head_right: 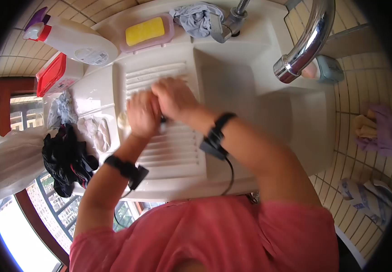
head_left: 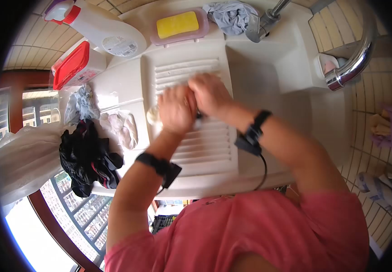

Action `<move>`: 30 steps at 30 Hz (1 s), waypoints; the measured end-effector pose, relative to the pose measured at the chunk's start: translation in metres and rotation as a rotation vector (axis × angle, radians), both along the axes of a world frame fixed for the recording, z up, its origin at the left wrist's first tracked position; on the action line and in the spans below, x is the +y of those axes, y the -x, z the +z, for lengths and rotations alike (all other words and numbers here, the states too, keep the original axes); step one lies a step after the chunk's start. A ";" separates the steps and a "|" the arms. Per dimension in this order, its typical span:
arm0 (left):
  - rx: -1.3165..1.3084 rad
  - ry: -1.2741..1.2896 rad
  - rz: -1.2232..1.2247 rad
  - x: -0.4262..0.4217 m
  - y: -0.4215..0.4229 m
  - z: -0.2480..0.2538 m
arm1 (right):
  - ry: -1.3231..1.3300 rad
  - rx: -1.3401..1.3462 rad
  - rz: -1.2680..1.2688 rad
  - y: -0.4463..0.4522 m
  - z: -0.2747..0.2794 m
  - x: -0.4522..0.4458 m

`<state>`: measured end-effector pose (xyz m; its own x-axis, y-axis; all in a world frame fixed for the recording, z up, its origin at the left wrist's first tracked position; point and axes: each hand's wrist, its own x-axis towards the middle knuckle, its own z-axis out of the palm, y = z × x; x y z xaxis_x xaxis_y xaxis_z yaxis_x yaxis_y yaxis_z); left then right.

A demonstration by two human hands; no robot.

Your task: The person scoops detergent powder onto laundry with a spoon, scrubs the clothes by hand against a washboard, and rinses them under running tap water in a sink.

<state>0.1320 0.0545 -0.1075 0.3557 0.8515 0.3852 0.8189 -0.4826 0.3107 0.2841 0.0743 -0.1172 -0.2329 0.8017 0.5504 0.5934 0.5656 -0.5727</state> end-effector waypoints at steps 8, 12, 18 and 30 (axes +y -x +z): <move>-0.064 0.182 0.289 -0.024 -0.014 0.014 | 0.073 0.043 0.037 -0.012 0.003 -0.014; -0.066 0.144 0.043 -0.077 -0.011 0.020 | 0.094 0.094 0.126 -0.024 0.012 -0.079; -0.083 -0.033 0.332 0.038 -0.021 0.004 | -0.018 0.050 -0.133 -0.002 0.002 0.034; -0.290 -0.058 -0.019 -0.008 -0.011 -0.003 | 0.071 0.011 -0.045 -0.003 0.015 -0.026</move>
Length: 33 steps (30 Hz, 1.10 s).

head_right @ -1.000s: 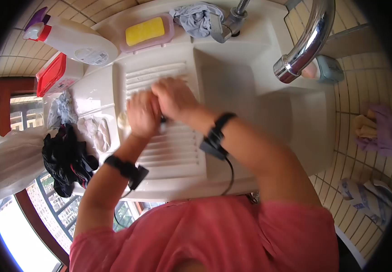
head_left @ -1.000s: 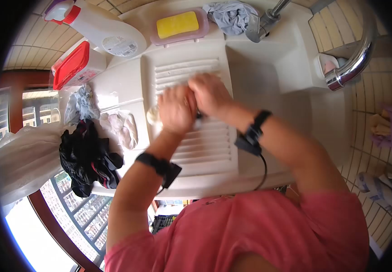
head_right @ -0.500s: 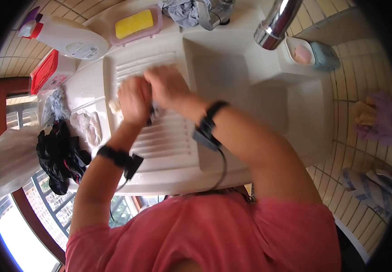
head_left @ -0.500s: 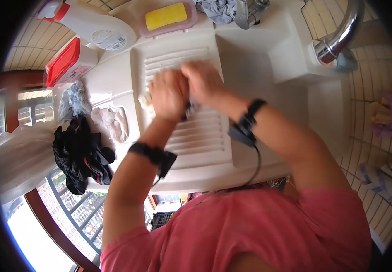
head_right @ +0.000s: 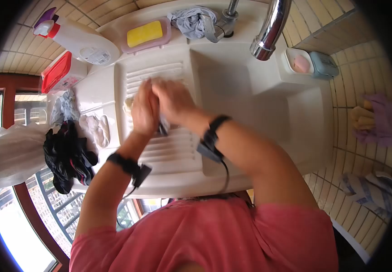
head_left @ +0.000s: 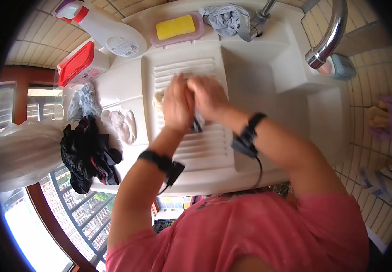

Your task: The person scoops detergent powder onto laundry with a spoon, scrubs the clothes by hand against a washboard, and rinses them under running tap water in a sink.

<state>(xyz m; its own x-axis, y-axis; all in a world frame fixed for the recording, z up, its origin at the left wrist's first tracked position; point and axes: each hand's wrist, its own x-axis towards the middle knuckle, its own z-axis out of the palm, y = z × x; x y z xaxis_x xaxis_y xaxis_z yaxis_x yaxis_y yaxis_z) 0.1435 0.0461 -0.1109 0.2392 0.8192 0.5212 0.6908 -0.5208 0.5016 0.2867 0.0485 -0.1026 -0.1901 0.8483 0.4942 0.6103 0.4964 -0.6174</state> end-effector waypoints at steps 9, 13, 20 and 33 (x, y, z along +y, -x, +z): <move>0.178 0.031 0.008 -0.095 0.011 0.008 | -0.142 -0.175 0.187 -0.026 -0.003 -0.076; 0.080 -0.015 -0.021 -0.027 -0.005 0.006 | -0.051 -0.066 0.151 -0.020 -0.012 -0.014; 0.011 0.123 0.231 0.048 0.000 0.039 | 0.039 0.134 -0.143 0.004 0.020 0.050; -0.004 0.173 0.200 0.039 -0.033 0.005 | -0.087 -0.117 -0.171 -0.034 -0.015 0.038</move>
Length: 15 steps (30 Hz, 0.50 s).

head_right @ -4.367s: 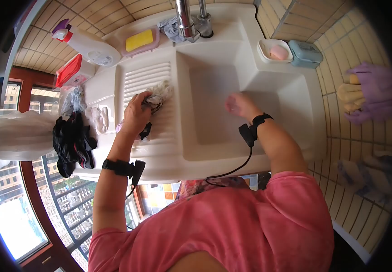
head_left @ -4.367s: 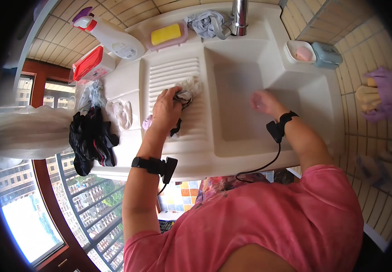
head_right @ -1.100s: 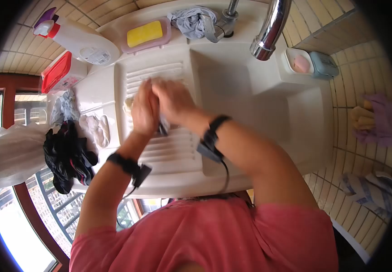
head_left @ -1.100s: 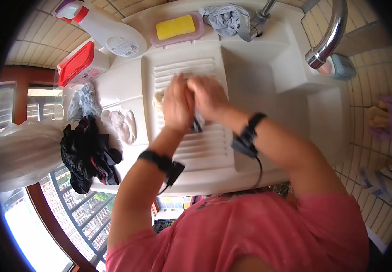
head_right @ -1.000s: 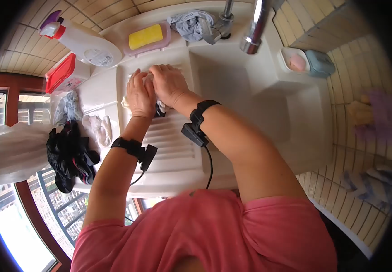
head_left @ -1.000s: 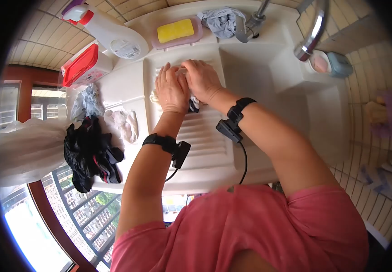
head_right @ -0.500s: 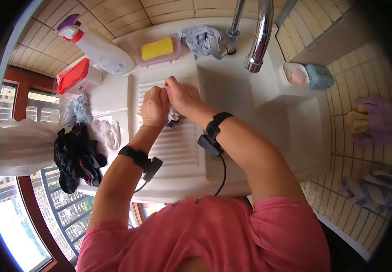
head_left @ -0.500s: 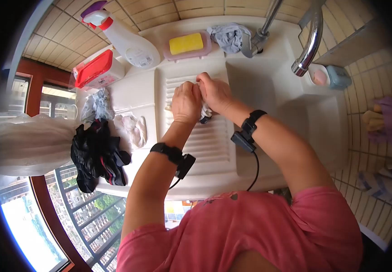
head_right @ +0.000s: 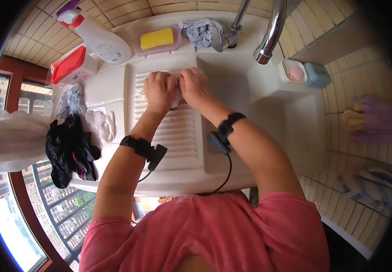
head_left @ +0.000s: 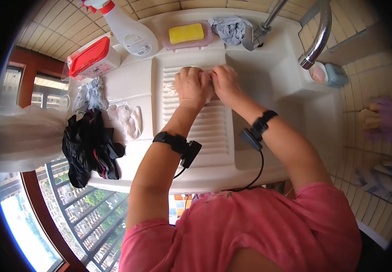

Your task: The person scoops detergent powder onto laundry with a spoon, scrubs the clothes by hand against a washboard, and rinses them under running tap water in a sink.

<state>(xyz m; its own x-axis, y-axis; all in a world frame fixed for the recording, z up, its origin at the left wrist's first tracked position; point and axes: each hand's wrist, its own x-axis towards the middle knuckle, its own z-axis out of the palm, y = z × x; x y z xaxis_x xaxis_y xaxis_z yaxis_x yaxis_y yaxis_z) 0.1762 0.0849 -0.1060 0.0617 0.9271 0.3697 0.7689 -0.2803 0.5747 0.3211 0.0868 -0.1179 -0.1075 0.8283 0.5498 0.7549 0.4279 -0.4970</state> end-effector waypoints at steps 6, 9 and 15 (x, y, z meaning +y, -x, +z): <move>-0.043 0.029 -0.108 -0.106 0.040 0.031 | 0.150 0.208 0.336 0.026 0.018 -0.101; 0.148 -0.073 -0.188 -0.164 0.047 0.022 | 0.076 -0.076 0.418 0.020 0.029 -0.150; 0.054 -0.041 0.068 -0.042 0.019 0.007 | 0.113 -0.105 0.110 0.043 0.004 -0.005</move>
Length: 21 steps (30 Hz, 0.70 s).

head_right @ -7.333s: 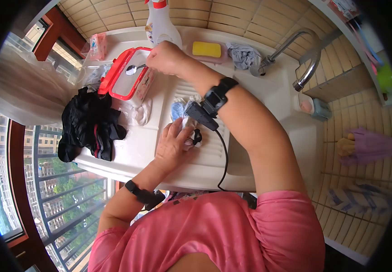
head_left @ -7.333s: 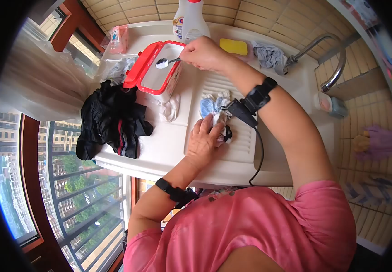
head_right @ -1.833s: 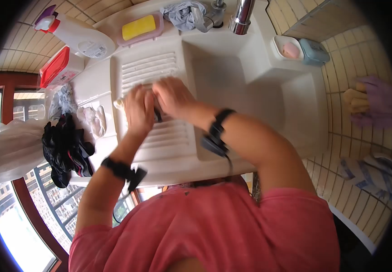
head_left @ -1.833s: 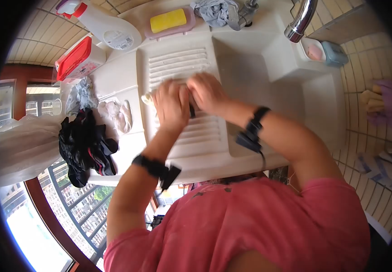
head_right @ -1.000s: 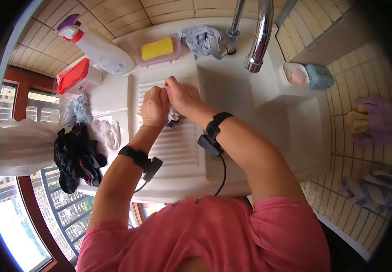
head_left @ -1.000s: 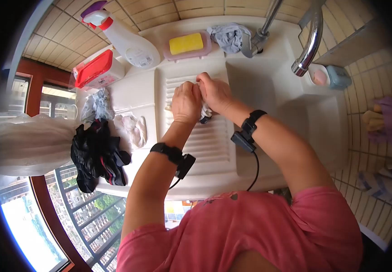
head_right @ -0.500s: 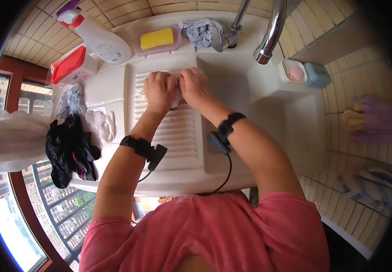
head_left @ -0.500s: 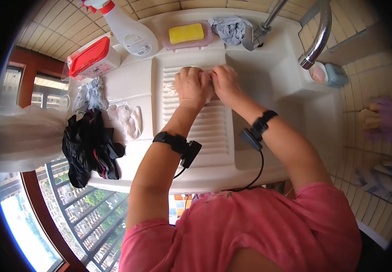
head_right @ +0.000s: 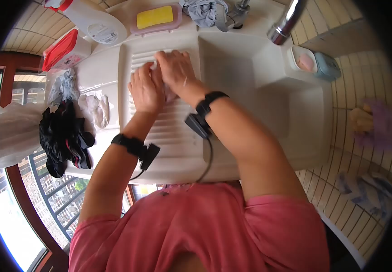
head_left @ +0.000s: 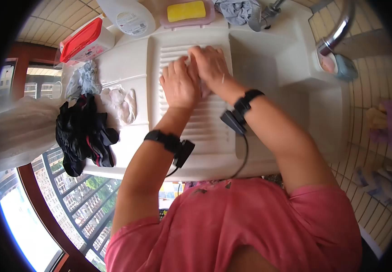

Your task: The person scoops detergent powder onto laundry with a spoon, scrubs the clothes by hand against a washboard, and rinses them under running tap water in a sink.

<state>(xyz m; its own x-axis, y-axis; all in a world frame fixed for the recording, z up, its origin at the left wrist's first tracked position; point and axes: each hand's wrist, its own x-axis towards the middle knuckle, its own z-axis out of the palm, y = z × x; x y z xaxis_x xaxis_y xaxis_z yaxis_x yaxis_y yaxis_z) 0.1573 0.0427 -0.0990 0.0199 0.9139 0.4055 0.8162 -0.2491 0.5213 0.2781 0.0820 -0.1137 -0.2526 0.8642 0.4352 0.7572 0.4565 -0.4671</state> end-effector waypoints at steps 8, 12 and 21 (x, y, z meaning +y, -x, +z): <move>0.125 0.065 -0.304 -0.122 0.029 0.020 | -0.029 0.030 0.207 -0.025 0.014 -0.151; -0.008 -0.127 -0.264 -0.049 0.021 -0.010 | -0.033 0.001 0.021 -0.004 0.010 -0.087; 0.222 0.037 -0.246 -0.073 0.031 0.016 | -0.022 0.005 0.032 -0.012 0.019 -0.103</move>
